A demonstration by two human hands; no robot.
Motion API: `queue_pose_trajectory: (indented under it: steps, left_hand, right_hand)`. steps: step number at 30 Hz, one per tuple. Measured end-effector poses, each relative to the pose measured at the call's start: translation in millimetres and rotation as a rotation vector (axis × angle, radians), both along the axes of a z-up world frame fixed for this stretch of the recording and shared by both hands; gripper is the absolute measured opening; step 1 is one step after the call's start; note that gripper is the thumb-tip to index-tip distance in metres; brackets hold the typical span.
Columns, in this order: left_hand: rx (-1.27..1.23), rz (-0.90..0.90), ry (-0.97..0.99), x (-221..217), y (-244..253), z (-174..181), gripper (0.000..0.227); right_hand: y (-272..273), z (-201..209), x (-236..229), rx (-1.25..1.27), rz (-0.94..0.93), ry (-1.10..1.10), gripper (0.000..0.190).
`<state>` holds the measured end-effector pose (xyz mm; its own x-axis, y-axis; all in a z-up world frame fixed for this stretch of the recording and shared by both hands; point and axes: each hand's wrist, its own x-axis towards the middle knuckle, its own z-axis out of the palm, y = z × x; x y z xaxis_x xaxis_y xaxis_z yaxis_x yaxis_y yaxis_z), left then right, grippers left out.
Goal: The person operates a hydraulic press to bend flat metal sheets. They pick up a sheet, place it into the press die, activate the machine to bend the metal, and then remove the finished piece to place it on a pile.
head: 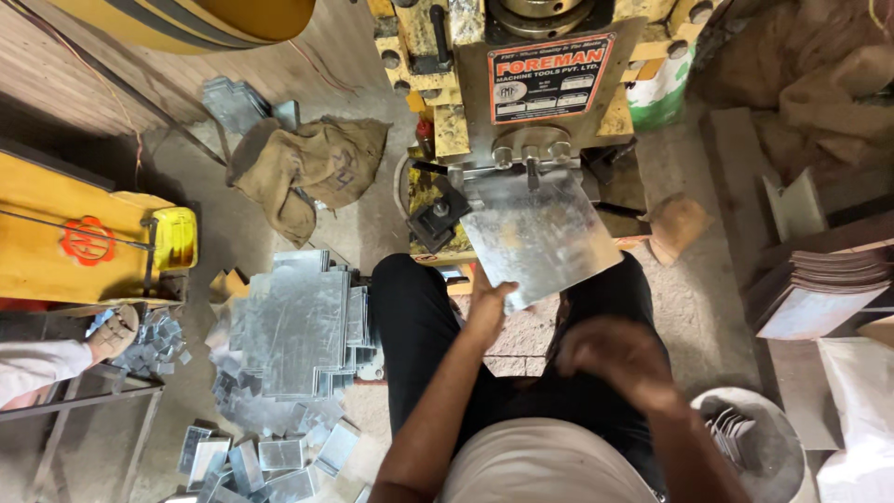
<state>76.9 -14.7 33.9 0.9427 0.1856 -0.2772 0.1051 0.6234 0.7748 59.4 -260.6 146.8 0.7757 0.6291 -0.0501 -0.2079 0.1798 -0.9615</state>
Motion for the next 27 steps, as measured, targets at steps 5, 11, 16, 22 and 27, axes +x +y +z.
queue_pose_trajectory:
  steps: [5,11,16,22,27]
  left_hand:
    - [0.046,0.171,0.187,6,30,-7,0.058]
    - [0.224,0.211,0.130,-16,33,21,0.039]
    - [0.408,0.205,0.102,-24,38,31,0.041]
    - [0.230,0.060,0.055,-12,39,41,0.052]
    - [0.246,0.031,0.051,-14,40,42,0.051]
  right_hand:
    - [-7,-12,83,-0.440,-0.436,-0.353,0.027]
    - [27,-61,97,-0.290,-0.280,0.103,0.057]
    - [27,-75,78,-0.111,-0.389,0.140,0.053]
    - [27,-69,109,-0.121,-0.446,0.151,0.045]
    - [22,-70,111,-0.005,-0.402,0.224,0.038]
